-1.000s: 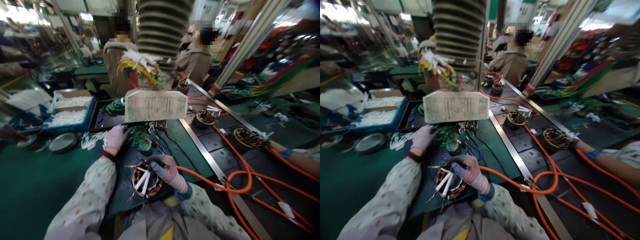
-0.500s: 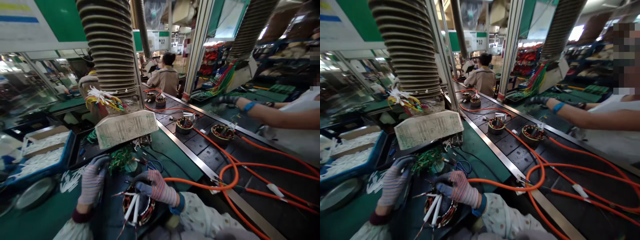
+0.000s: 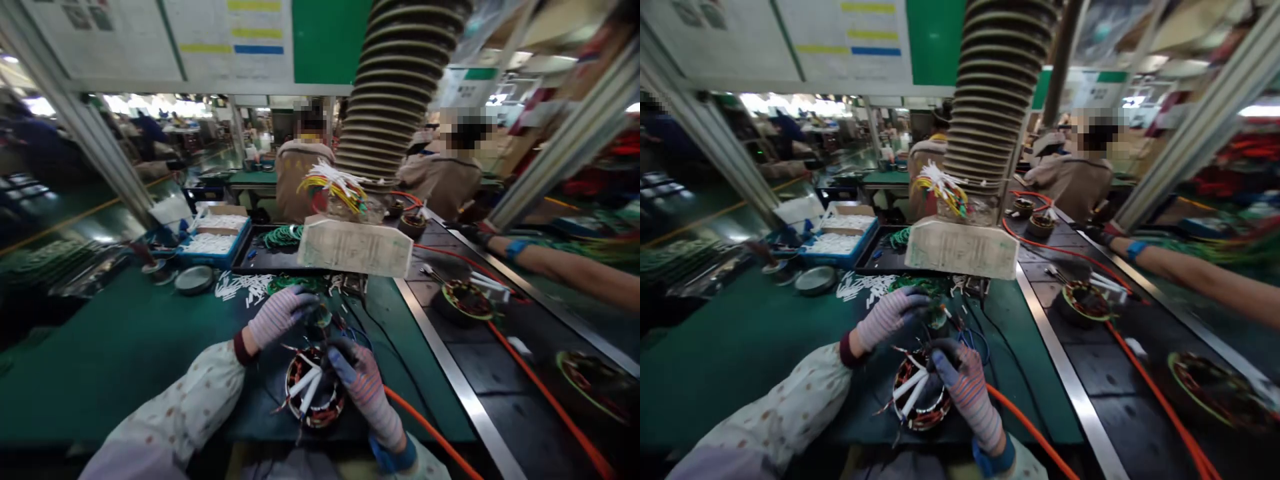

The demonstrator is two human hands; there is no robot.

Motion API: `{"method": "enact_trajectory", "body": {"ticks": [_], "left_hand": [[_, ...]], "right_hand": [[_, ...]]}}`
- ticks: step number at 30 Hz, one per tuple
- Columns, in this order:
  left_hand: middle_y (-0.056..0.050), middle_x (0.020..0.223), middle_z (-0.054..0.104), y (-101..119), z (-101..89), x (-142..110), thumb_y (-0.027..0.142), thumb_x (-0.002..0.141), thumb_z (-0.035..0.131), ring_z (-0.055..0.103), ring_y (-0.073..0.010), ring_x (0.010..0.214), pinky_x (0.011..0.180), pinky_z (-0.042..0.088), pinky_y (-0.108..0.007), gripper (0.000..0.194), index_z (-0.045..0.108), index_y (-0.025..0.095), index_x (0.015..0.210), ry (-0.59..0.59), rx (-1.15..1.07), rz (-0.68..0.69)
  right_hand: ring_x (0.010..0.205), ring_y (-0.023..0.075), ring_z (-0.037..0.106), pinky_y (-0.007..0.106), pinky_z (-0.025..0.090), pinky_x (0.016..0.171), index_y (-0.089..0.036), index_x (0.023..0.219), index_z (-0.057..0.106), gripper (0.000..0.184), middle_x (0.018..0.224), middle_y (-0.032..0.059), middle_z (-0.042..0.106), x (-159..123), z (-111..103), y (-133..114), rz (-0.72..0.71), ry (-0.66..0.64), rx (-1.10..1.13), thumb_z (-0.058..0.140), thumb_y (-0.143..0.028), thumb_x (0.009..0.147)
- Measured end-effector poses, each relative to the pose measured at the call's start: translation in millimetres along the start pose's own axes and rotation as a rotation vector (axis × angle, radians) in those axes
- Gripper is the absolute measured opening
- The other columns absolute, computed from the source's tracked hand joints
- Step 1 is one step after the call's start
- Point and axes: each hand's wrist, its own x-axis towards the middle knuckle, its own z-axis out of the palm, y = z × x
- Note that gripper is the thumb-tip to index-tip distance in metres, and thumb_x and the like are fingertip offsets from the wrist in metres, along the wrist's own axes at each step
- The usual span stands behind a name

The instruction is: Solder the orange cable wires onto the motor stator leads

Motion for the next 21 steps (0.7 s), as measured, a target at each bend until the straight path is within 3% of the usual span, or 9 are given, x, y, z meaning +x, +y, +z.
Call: {"method": "enact_trajectory", "body": {"ticks": [3, 6, 9, 12, 16, 19, 21], "left_hand": [[-0.009, 0.114, 0.08, 32.9, -12.0, -21.8, 0.037, 0.121, 0.065, 0.078, -0.0248, 0.101, 0.088, 0.064, -0.034, 0.033, 0.081, 0.03, 0.148, -0.024, 0.076, 0.108], [-0.007, 0.106, 0.077, 57.9, -14.2, -32.2, 0.031, 0.121, 0.061, 0.074, -0.026, 0.092, 0.075, 0.058, -0.035, 0.041, 0.073, 0.031, 0.16, -0.121, 0.318, 0.138], [-0.009, 0.112, 0.078, 66.2, -10.9, -33.4, 0.023, 0.119, 0.059, 0.074, -0.0275, 0.096, 0.076, 0.059, -0.038, 0.042, 0.071, 0.028, 0.159, -0.116, 0.429, 0.126], [-0.01, 0.108, 0.077, 62.3, -6.7, -30.6, 0.021, 0.117, 0.063, 0.074, -0.0292, 0.098, 0.081, 0.061, -0.041, 0.03, 0.078, 0.024, 0.142, -0.157, 0.452, 0.094], [-0.009, 0.103, 0.078, 48.9, -0.9, -22.7, 0.031, 0.118, 0.067, 0.076, -0.028, 0.097, 0.089, 0.063, -0.039, 0.018, 0.083, 0.021, 0.119, -0.16, 0.182, -0.016], [-0.006, 0.101, 0.081, 40.7, 1.8, -16.9, 0.04, 0.12, 0.065, 0.077, -0.0243, 0.094, 0.092, 0.063, -0.036, 0.025, 0.081, 0.022, 0.11, 0.031, -0.149, -0.114], [-0.007, 0.103, 0.081, 38.6, 2.4, -14.4, 0.045, 0.122, 0.057, 0.076, -0.0244, 0.095, 0.094, 0.063, -0.038, 0.034, 0.078, 0.022, 0.11, 0.155, -0.241, -0.222]], "right_hand": [[0.069, 0.0274, 0.081, 0.039, 0.073, 0.07, -0.026, 0.099, 0.093, 0.052, 0.082, 0.008, 0.088, 9.7, -0.5, -3.5, 0.08, -0.029, 0.045, 0.086, -0.077, 0.096], [0.084, 0.0315, 0.084, 0.043, 0.076, 0.081, -0.025, 0.099, 0.093, 0.055, 0.091, 0.011, 0.09, 19.4, 0.3, -6.9, 0.11, -0.052, 0.061, 0.089, -0.079, 0.09], [0.093, 0.0329, 0.085, 0.045, 0.076, 0.09, -0.025, 0.099, 0.093, 0.051, 0.092, 0.0112, 0.09, 23.6, 0.1, -9.6, 0.122, -0.089, 0.033, 0.09, -0.075, 0.09], [0.091, 0.0315, 0.085, 0.044, 0.075, 0.089, -0.024, 0.099, 0.093, 0.052, 0.097, 0.0113, 0.091, 22.9, -1.2, -11.9, 0.13, -0.1, 0.021, 0.088, -0.075, 0.092], [0.089, 0.0304, 0.084, 0.043, 0.074, 0.088, -0.023, 0.097, 0.092, 0.055, 0.097, 0.0114, 0.091, 22.1, -1.2, -17.5, 0.134, -0.079, 0.026, 0.087, -0.077, 0.093], [0.085, 0.0269, 0.081, 0.041, 0.072, 0.085, -0.023, 0.099, 0.092, 0.052, 0.094, 0.0099, 0.089, 23.5, 1.0, -25.3, 0.157, -0.064, 0.057, 0.089, -0.074, 0.092], [0.077, 0.022, 0.074, 0.035, 0.067, 0.074, -0.021, 0.099, 0.091, 0.051, 0.089, 0.0077, 0.086, 24.6, 3.1, -30.7, 0.2, -0.027, 0.081, 0.091, -0.072, 0.089]]}}
